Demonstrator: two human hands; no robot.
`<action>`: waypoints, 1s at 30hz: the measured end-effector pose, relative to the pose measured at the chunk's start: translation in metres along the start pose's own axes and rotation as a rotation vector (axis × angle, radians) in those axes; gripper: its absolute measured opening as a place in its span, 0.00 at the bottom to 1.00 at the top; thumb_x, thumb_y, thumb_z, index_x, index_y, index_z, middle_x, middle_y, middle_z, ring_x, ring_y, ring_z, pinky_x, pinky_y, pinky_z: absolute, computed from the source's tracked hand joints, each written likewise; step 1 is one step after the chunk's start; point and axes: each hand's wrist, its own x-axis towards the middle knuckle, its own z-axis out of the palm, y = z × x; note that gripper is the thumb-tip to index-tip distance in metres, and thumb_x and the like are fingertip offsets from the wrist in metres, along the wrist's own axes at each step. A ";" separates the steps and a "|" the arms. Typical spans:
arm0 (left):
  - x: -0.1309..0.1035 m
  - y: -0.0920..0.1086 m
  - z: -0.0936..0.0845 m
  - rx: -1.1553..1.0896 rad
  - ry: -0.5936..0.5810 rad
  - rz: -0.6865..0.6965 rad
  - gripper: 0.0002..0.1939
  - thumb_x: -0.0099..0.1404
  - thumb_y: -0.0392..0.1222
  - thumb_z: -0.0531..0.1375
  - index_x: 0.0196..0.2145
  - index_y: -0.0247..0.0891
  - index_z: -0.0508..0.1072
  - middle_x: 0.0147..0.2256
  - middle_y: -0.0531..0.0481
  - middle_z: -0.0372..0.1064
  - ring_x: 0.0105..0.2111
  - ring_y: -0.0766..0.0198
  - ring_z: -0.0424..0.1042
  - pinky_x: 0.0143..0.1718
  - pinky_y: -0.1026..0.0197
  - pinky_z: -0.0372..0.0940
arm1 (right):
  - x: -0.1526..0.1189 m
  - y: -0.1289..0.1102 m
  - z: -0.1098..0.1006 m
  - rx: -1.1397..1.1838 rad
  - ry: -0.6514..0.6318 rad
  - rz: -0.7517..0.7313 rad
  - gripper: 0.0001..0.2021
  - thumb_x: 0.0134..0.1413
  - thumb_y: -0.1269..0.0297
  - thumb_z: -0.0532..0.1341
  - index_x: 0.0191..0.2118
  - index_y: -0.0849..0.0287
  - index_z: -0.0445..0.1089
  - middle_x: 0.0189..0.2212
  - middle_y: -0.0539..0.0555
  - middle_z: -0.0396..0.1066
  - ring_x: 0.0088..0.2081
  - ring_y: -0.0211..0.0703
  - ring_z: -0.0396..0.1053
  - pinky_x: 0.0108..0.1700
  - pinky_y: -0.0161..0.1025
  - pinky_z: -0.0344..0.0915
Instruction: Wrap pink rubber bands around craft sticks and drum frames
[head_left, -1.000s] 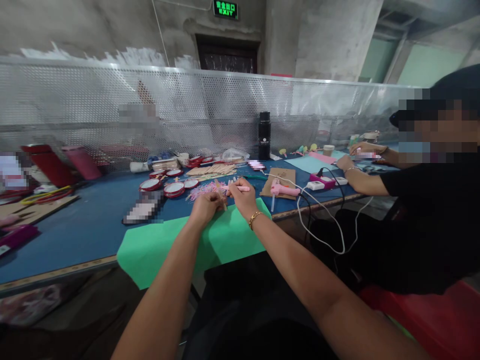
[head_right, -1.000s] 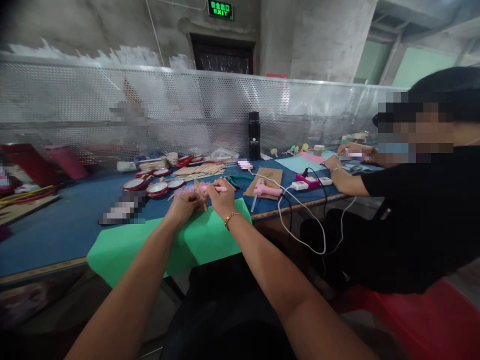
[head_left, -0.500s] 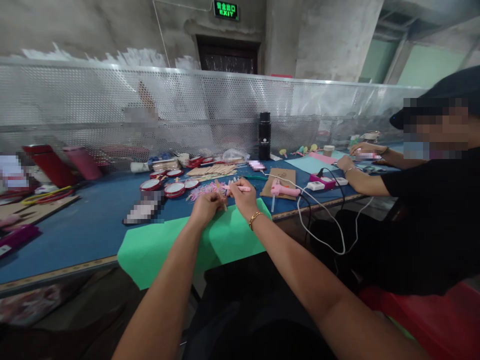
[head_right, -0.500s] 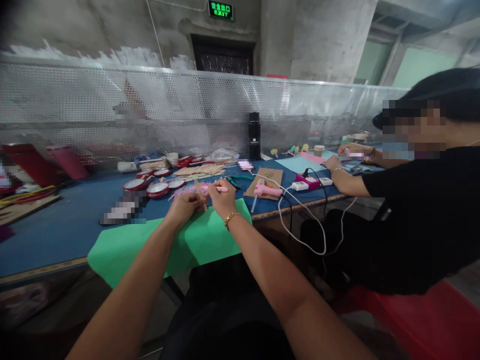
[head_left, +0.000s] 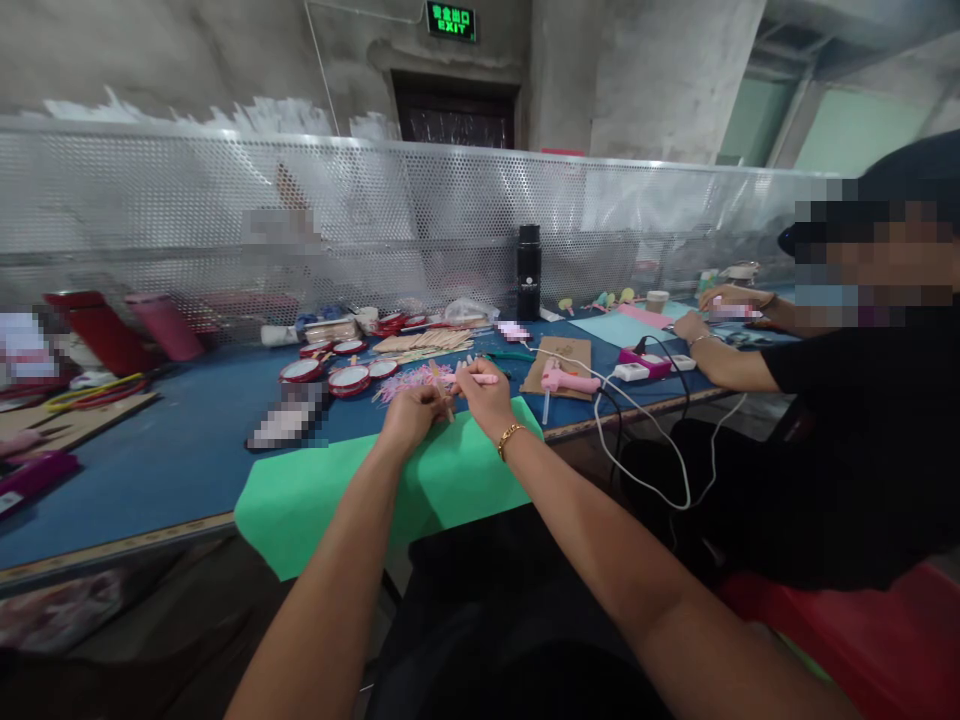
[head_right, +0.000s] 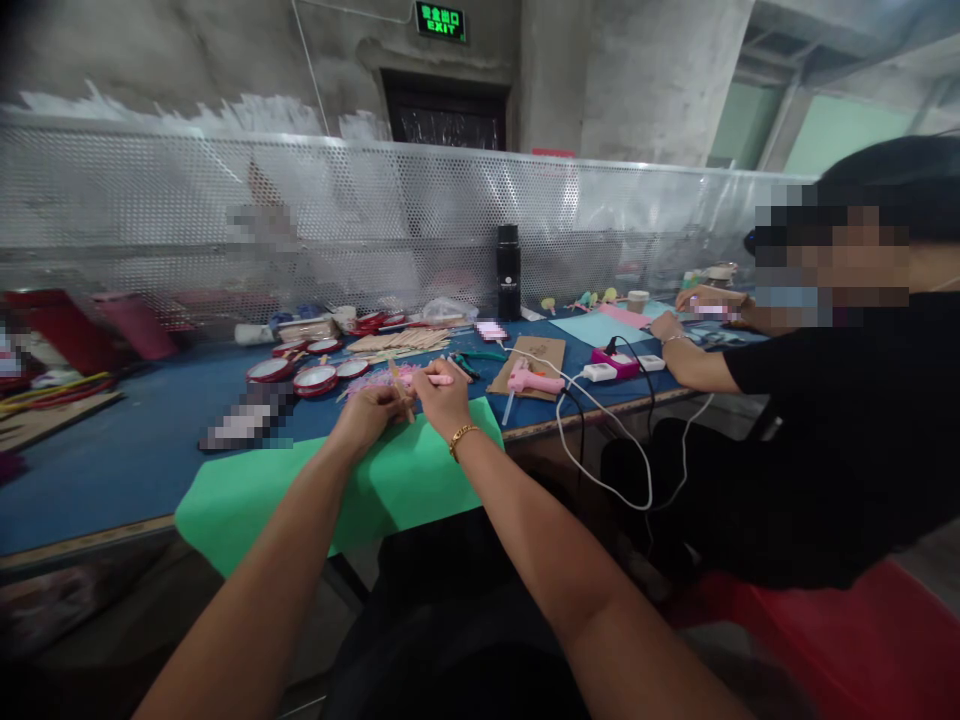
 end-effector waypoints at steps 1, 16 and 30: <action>0.000 0.000 0.000 -0.004 -0.003 0.006 0.19 0.42 0.53 0.73 0.20 0.36 0.74 0.18 0.51 0.68 0.19 0.68 0.63 0.22 0.65 0.55 | 0.000 0.000 0.000 0.000 0.011 0.003 0.10 0.54 0.61 0.59 0.23 0.54 0.65 0.22 0.47 0.72 0.29 0.41 0.69 0.37 0.37 0.67; -0.002 0.003 0.001 0.025 0.013 0.006 0.19 0.42 0.54 0.73 0.21 0.36 0.75 0.18 0.51 0.68 0.18 0.68 0.61 0.22 0.65 0.54 | -0.001 -0.004 -0.002 0.003 -0.016 0.006 0.10 0.54 0.61 0.59 0.23 0.54 0.65 0.22 0.47 0.72 0.29 0.40 0.68 0.36 0.36 0.66; -0.001 0.003 0.002 -0.022 0.009 -0.005 0.22 0.36 0.56 0.74 0.20 0.36 0.75 0.18 0.52 0.68 0.19 0.68 0.62 0.22 0.64 0.56 | -0.001 -0.006 -0.001 -0.028 -0.008 0.009 0.10 0.53 0.63 0.59 0.22 0.54 0.65 0.21 0.46 0.71 0.30 0.41 0.67 0.38 0.37 0.65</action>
